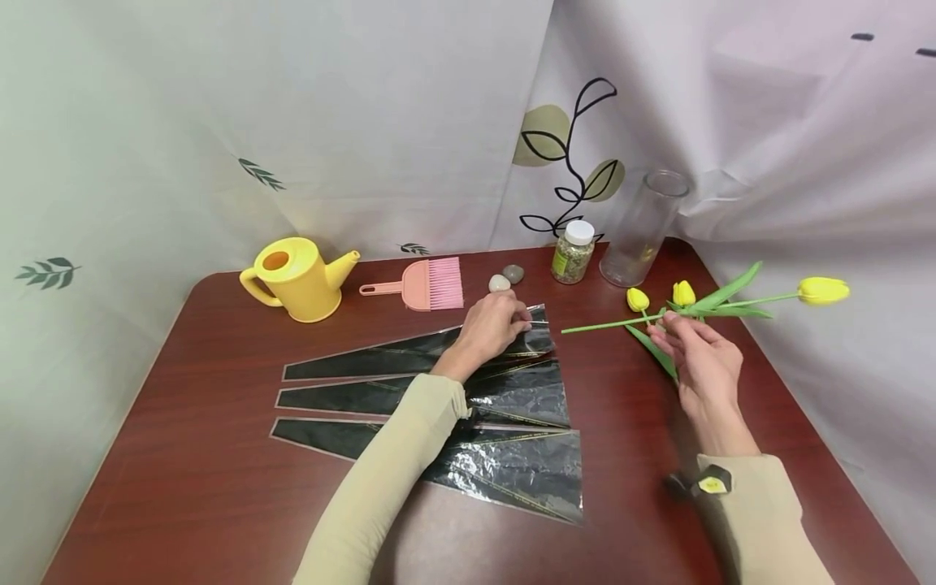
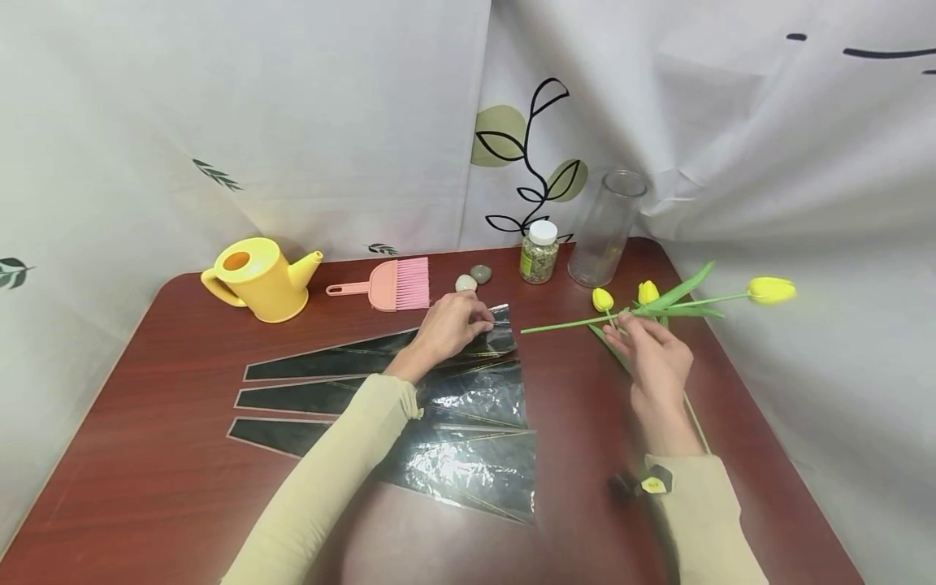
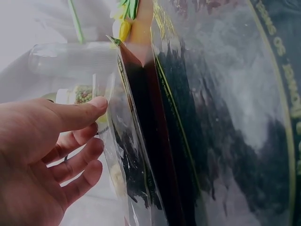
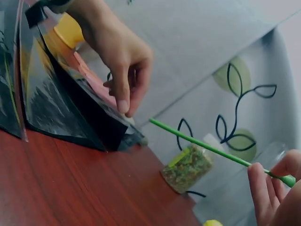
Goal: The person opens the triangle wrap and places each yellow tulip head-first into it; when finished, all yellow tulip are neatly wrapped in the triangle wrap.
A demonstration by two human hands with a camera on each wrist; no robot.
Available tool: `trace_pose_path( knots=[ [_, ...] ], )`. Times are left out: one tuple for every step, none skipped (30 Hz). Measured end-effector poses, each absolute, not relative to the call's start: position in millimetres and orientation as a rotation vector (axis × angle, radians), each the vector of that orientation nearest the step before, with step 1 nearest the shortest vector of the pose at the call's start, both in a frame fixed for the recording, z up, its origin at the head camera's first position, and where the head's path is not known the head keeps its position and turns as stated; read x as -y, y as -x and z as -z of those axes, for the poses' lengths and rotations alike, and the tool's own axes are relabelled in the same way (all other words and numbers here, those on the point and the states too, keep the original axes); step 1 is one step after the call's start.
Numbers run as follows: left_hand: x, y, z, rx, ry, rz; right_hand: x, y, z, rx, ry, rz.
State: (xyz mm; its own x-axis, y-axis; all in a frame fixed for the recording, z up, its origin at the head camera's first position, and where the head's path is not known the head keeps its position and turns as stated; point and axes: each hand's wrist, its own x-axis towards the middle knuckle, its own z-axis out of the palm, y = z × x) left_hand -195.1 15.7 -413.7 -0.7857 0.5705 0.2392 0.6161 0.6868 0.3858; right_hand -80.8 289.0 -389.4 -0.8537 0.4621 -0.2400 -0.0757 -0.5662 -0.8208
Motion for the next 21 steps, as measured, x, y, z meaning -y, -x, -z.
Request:
trace_pose_path(
  knots=[
    [-15.2,194.9,413.6,2.792,0.982,0.692,-289.3,84.5,391.1,1.244,0.651,-2.452],
    [-14.9,194.8,413.4,2.79,0.98,0.69,-288.8,88.1,393.1,1.226,0.661,-2.458],
    [-14.6,194.7,413.0,2.79,0.977,0.689,-287.9,91.7,395.5,1.21,0.665,-2.466],
    [-14.4,194.6,412.6,2.79,0.975,0.69,-286.2,95.1,398.1,1.195,0.664,-2.474],
    [-14.3,194.5,412.1,2.79,0.972,0.689,-283.8,98.2,400.8,1.185,0.661,-2.484],
    [-14.3,194.4,411.5,2.79,0.97,0.689,-280.6,101.1,403.5,1.182,0.662,-2.489],
    [-14.4,194.2,410.8,2.79,0.968,0.69,-276.5,103.8,406.1,1.183,0.666,-2.488],
    [-14.5,194.0,410.0,2.792,0.965,0.694,-271.7,106.7,408.9,1.19,0.668,-2.487],
    [-14.7,194.0,409.4,2.793,0.962,0.695,-266.2,109.1,411.6,1.209,0.677,-2.482],
    [-14.8,193.8,408.6,2.794,0.957,0.693,-259.9,111.1,414.0,1.238,0.691,-2.477],
    [-15.0,193.7,407.9,2.796,0.952,0.688,-253.3,113.0,416.5,1.272,0.707,-2.469],
    [-15.1,193.4,407.1,2.797,0.95,0.686,-246.5,114.9,418.8,1.308,0.727,-2.466],
    [-15.1,193.2,406.4,2.798,0.948,0.683,-239.4,116.7,421.1,1.345,0.748,-2.464],
    [-15.2,193.0,405.8,2.799,0.948,0.68,-232.5,118.3,423.4,1.388,0.772,-2.46],
    [-15.2,192.6,405.3,2.8,0.948,0.678,-225.4,119.5,425.0,1.439,0.802,-2.45],
    [-15.1,192.2,404.7,2.801,0.95,0.681,-219.0,120.7,426.7,1.49,0.828,-2.445],
    [-15.1,191.9,404.3,2.801,0.952,0.682,-213.3,122.0,428.4,1.537,0.852,-2.438],
    [-14.9,191.6,404.0,2.801,0.954,0.682,-207.7,123.0,429.5,1.582,0.875,-2.432],
    [-14.7,191.4,403.9,2.8,0.955,0.681,-202.5,124.0,430.5,1.627,0.894,-2.421],
    [-14.5,191.2,403.9,2.8,0.953,0.68,-198.1,124.8,431.3,1.665,0.905,-2.42],
    [-14.1,190.9,403.8,2.8,0.95,0.679,-194.0,125.5,431.7,1.697,0.913,-2.423]
  ],
)
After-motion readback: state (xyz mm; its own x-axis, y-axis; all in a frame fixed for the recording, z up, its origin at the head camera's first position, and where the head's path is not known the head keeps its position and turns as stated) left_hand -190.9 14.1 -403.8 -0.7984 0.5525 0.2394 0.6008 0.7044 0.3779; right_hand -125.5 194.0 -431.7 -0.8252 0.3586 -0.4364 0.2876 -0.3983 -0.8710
